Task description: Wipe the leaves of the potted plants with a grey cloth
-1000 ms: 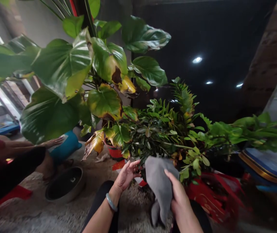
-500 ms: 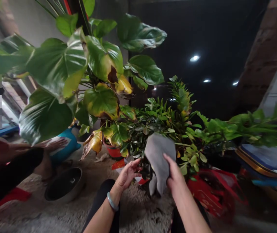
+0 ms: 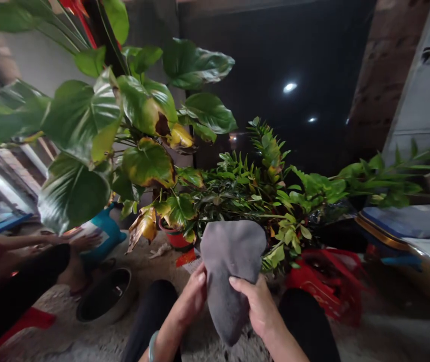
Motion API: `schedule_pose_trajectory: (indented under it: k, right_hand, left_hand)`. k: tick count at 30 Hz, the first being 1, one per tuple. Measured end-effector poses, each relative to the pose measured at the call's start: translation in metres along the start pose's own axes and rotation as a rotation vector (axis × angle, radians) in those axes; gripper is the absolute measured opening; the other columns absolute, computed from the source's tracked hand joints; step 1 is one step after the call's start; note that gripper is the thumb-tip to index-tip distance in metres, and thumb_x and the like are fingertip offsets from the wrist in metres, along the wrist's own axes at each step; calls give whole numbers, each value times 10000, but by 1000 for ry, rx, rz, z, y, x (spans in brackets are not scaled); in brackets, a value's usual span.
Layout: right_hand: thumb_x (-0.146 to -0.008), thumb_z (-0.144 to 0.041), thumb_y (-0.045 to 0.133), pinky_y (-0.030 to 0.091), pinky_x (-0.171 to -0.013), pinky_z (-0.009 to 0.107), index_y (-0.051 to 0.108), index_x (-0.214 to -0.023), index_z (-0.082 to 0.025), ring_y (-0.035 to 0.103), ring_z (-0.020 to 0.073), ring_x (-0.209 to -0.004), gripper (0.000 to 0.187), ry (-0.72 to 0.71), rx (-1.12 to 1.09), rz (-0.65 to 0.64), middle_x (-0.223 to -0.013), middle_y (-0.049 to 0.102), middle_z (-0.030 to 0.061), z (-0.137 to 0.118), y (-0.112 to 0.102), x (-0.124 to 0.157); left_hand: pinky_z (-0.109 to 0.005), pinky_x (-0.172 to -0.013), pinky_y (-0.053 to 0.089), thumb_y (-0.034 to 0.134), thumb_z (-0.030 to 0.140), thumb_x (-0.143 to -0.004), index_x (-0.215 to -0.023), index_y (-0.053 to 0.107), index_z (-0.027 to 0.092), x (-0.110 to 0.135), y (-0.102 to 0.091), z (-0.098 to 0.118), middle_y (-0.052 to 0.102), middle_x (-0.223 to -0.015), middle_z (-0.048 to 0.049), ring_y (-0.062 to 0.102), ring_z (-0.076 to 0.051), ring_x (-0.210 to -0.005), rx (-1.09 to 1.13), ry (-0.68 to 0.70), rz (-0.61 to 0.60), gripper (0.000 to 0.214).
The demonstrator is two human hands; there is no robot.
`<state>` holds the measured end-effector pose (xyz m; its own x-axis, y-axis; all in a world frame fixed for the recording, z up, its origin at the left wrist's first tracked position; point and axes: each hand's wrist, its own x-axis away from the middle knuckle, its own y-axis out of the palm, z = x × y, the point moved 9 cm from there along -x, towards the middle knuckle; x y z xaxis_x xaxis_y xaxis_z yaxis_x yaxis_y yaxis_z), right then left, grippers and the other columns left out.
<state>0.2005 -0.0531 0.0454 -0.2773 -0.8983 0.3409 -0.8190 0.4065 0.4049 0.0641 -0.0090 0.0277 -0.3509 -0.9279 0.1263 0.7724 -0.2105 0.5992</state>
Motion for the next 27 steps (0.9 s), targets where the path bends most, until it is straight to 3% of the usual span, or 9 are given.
schedule_pose_trajectory:
  k: [5,9,12,14,16,18,20,23,27]
  right_hand:
    - [-454,-431,753,480,-927,463,698,-852,-196,646,379,-1049,465,34,308,-58,-914,763,110,16,13,5]
    - [-628,-427,618,465,-960,422,714,-1020,-165,617,345,-1138,482,-21,594,-308,-1072,744,127,15,27,8]
    - [-753,-378,528,461,-949,414,746,-1005,-178,642,324,-1090,388,-183,845,-560,-1080,748,117,-1,45,16]
    - [-718,-348,608,472,-915,419,764,-940,-190,660,333,-1029,314,-259,1004,-695,-1047,757,112,-13,51,16]
    - [-604,-321,731,514,-796,398,763,-841,-193,689,322,-882,271,-189,1069,-774,-934,767,99,-20,45,2]
    - [-548,-334,786,512,-618,339,729,-713,-183,671,261,-669,231,-73,945,-689,-724,737,73,-35,27,-31]
    - [-594,-379,773,455,-501,276,702,-694,-184,618,195,-554,230,-74,658,-365,-607,676,41,-61,-7,-77]
    - [-683,-391,731,428,-475,236,700,-992,-210,626,165,-579,360,-137,342,34,-705,680,37,-77,-52,-123]
    - [-717,-342,710,508,-567,283,645,-1149,-246,693,184,-673,447,-85,207,-34,-922,711,68,-53,-37,-144]
  left_hand:
    - [-435,-1002,454,925,527,-381,-981,748,146,27,15,-9,772,-945,-111,671,-339,-1017,5,-78,183,732]
    - [-452,-1015,459,933,463,-368,-932,754,119,26,13,-16,779,-900,-123,680,-369,-1031,59,-135,232,685]
    - [-455,-979,488,921,418,-439,-930,752,98,25,10,-25,780,-906,-144,692,-377,-1014,71,-186,224,610]
    - [-457,-955,506,906,396,-490,-948,750,91,25,6,-27,780,-908,-149,700,-376,-1001,60,-194,206,571]
    - [-462,-941,515,895,386,-518,-968,747,95,25,-1,-25,781,-893,-142,703,-377,-996,30,-186,211,555]
    - [-465,-941,516,882,380,-546,-962,747,123,24,-13,-21,783,-897,-127,701,-373,-1010,-13,-194,238,508]
    - [-459,-951,512,868,349,-569,-913,749,165,23,-24,-14,782,-936,-113,691,-364,-1046,-59,-200,261,408]
    - [-460,-966,505,853,270,-574,-841,748,202,16,-21,10,780,-962,-109,673,-372,-1085,-136,-176,244,295]
    - [-461,-974,506,829,220,-590,-904,754,194,-8,26,72,787,-928,-85,671,-378,-1082,-205,-52,175,324]
